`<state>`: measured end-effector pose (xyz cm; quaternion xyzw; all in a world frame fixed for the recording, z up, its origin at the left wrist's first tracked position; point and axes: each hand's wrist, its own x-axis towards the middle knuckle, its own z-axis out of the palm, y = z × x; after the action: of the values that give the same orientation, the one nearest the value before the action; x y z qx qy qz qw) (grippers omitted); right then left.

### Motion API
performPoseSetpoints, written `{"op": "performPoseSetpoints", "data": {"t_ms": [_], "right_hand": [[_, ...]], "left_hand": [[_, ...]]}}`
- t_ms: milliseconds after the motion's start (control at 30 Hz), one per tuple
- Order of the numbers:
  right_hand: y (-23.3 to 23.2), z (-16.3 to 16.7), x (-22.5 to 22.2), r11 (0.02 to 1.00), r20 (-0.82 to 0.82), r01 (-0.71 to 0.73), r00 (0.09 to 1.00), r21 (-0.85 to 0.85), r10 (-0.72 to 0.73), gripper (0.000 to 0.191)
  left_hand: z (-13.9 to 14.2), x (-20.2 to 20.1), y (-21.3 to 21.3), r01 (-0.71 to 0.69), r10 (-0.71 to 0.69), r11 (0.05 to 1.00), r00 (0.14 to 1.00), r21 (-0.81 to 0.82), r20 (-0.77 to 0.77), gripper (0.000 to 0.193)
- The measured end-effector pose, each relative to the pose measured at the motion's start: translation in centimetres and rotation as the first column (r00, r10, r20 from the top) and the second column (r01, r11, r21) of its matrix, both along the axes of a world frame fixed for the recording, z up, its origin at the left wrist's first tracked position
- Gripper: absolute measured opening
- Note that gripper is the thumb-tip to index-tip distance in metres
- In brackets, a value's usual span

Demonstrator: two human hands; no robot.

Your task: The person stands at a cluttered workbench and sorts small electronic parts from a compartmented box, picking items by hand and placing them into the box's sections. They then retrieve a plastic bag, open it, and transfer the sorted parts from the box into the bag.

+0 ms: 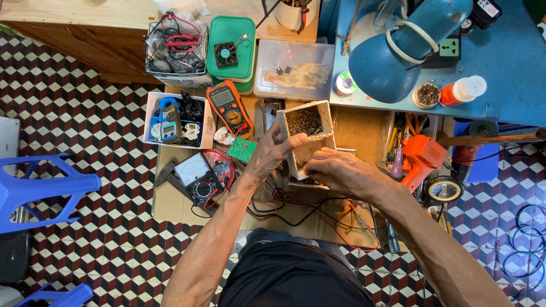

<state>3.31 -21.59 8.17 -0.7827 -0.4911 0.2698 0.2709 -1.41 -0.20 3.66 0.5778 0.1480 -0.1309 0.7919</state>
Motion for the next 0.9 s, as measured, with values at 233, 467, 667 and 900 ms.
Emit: {"op": "performPoseSetpoints", "data": {"t_ms": [233, 467, 667, 900], "right_hand": [[-0.3, 0.9, -0.5, 0.989, 0.177, -0.006, 0.984, 0.151, -0.021, 0.014], [-3.1, 0.8, -2.7, 0.942, 0.12, 0.222, 0.959, 0.253, -0.259, 0.02], [-3.4, -1.6, -4.4, 0.898, 0.078, 0.363, 0.917, 0.249, -0.392, 0.026], [-2.1, 1.3, -5.4, 0.754, 0.067, 0.639, 0.755, 0.15, -0.653, 0.016]], "left_hand": [[-0.7, 0.1, 0.4, -0.021, 0.021, 1.0, 0.999, -0.001, -0.025, 0.062], [-0.6, 0.0, 1.2, -0.044, 0.047, 0.997, 0.998, 0.07, -0.041, 0.076], [-1.4, -0.6, 1.8, -0.058, 0.058, 0.998, 0.998, 0.03, -0.023, 0.081], [-0.9, -1.3, 1.7, -0.066, 0.067, 0.997, 0.998, 0.036, -0.022, 0.079]]}}
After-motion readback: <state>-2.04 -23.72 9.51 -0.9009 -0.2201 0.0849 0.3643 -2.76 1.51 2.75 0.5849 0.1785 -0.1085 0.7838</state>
